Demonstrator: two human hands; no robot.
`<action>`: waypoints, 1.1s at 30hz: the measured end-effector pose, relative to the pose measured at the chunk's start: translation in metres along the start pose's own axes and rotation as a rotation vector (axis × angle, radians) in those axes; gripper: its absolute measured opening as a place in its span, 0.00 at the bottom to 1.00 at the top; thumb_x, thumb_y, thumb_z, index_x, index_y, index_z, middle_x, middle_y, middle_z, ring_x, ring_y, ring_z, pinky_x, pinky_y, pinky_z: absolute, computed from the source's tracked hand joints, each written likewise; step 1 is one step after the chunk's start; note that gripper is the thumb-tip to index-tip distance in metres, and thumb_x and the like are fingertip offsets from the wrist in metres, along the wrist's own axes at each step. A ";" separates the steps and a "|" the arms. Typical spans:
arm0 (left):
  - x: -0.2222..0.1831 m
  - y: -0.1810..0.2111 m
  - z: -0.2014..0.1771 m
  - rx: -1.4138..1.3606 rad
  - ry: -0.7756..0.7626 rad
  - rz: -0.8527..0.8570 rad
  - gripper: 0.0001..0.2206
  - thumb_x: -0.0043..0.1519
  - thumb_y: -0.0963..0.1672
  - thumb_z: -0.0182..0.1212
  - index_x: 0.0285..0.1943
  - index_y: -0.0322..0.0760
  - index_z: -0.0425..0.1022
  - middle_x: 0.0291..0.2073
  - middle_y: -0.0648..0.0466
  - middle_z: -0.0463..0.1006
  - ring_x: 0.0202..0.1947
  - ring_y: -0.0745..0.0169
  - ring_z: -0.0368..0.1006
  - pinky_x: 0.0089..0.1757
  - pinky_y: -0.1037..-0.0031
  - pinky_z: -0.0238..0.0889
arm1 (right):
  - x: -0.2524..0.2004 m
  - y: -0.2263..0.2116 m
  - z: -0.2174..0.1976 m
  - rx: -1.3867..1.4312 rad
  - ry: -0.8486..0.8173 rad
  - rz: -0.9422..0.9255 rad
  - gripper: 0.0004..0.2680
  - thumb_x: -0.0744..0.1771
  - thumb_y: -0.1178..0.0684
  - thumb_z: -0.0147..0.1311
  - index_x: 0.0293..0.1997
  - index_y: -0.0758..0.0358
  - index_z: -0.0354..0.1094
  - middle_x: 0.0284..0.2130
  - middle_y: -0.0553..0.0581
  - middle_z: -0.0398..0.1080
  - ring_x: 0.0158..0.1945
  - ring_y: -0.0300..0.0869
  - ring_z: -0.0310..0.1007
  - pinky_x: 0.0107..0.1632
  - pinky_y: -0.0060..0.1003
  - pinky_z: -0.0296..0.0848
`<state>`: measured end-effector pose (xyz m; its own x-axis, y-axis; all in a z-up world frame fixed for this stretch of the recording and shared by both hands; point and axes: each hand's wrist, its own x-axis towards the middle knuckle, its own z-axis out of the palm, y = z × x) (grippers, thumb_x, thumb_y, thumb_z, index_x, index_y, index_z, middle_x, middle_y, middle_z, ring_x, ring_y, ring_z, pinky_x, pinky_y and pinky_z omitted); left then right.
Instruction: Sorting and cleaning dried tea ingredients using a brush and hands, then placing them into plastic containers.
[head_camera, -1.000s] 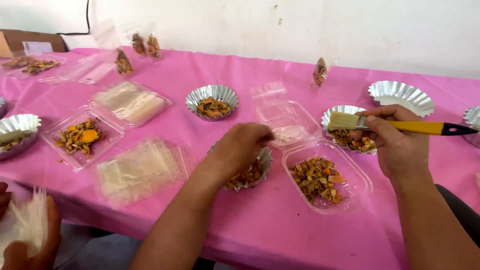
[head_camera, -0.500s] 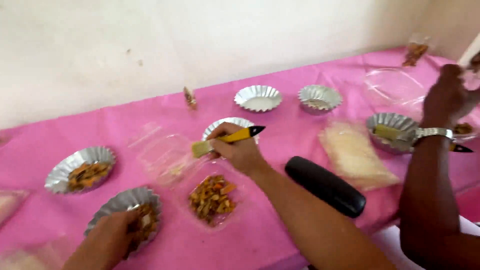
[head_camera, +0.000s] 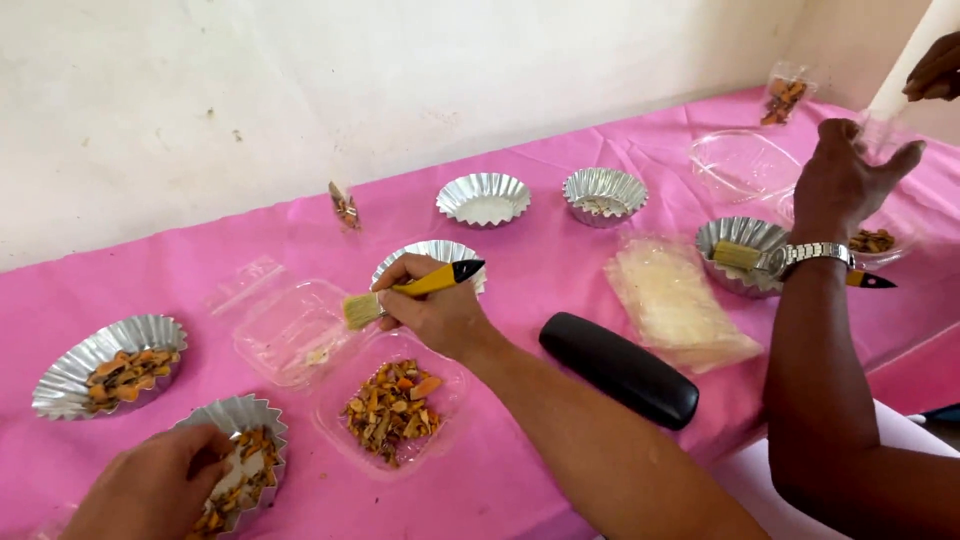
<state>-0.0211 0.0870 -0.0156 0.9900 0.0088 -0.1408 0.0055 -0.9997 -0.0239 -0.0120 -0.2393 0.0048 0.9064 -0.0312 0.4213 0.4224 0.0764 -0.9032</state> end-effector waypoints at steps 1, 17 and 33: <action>-0.008 0.012 -0.013 -0.012 0.025 0.016 0.07 0.60 0.52 0.60 0.43 0.58 0.78 0.38 0.67 0.89 0.43 0.65 0.83 0.48 0.74 0.72 | 0.000 0.000 0.001 0.001 0.000 0.005 0.01 0.65 0.63 0.55 0.36 0.69 0.70 0.27 0.61 0.71 0.27 0.46 0.79 0.33 0.33 0.84; -0.019 0.115 -0.074 -0.508 -0.003 0.148 0.11 0.61 0.46 0.62 0.49 0.52 0.86 0.44 0.63 0.91 0.47 0.71 0.84 0.53 0.76 0.71 | -0.008 -0.008 -0.005 0.257 -0.093 -0.137 0.04 0.68 0.60 0.56 0.43 0.71 0.72 0.35 0.62 0.73 0.31 0.48 0.81 0.38 0.34 0.84; 0.021 0.093 -0.028 -1.662 0.030 0.158 0.11 0.60 0.34 0.64 0.51 0.24 0.80 0.39 0.40 0.82 0.36 0.51 0.76 0.46 0.70 0.74 | -0.011 -0.001 0.000 0.099 -0.340 -0.097 0.05 0.68 0.62 0.54 0.48 0.71 0.70 0.40 0.67 0.75 0.37 0.50 0.81 0.44 0.39 0.84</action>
<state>0.0038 -0.0066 0.0066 0.9974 -0.0682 -0.0211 0.0262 0.0743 0.9969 -0.0225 -0.2385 0.0008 0.8021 0.2890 0.5226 0.4884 0.1862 -0.8525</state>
